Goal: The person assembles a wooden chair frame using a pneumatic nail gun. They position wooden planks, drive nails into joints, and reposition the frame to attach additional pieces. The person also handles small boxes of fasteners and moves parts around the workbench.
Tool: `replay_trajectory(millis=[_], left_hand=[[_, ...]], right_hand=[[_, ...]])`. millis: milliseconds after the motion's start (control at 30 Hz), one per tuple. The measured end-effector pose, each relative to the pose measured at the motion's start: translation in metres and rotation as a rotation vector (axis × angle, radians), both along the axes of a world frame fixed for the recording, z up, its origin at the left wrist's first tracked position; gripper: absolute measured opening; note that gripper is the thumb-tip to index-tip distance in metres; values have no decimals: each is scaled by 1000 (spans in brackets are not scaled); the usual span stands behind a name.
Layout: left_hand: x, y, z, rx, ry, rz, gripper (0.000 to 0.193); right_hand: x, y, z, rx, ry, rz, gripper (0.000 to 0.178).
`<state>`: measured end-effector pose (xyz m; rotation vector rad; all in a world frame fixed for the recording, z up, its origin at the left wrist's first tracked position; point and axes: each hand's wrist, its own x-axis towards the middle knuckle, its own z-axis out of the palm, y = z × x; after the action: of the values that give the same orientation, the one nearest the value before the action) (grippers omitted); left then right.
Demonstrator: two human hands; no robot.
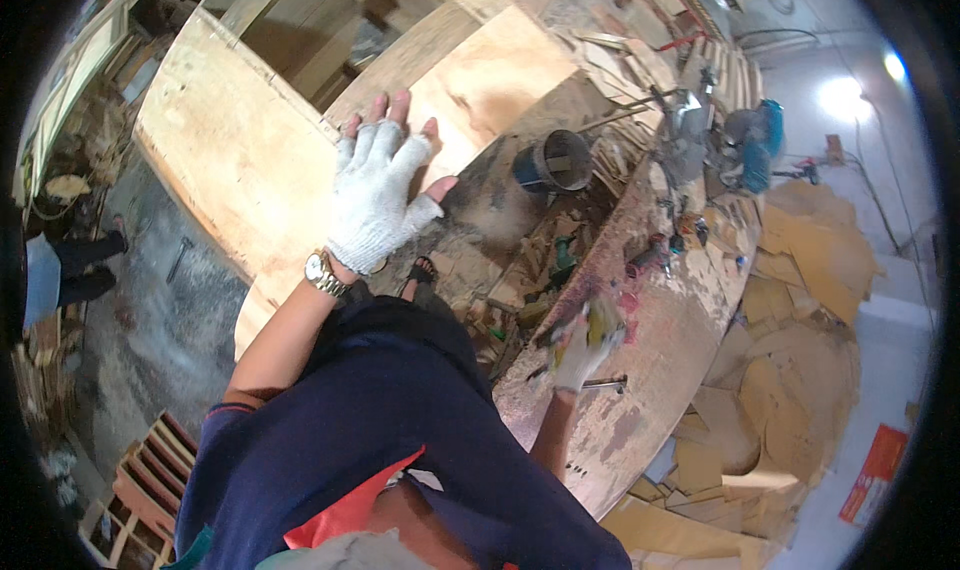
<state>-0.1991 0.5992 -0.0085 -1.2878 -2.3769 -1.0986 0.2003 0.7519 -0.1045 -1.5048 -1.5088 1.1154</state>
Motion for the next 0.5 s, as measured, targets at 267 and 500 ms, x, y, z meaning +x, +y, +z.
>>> replay_trajectory(millis=[267, 500], left_hand=[[0, -1, -6, 25, 8, 14, 58], [1, -5, -3, 41, 6, -3, 57]], right_hand=[[-196, 42, 209, 407, -262, 532, 39], [-308, 65, 266, 750, -448, 913, 41]])
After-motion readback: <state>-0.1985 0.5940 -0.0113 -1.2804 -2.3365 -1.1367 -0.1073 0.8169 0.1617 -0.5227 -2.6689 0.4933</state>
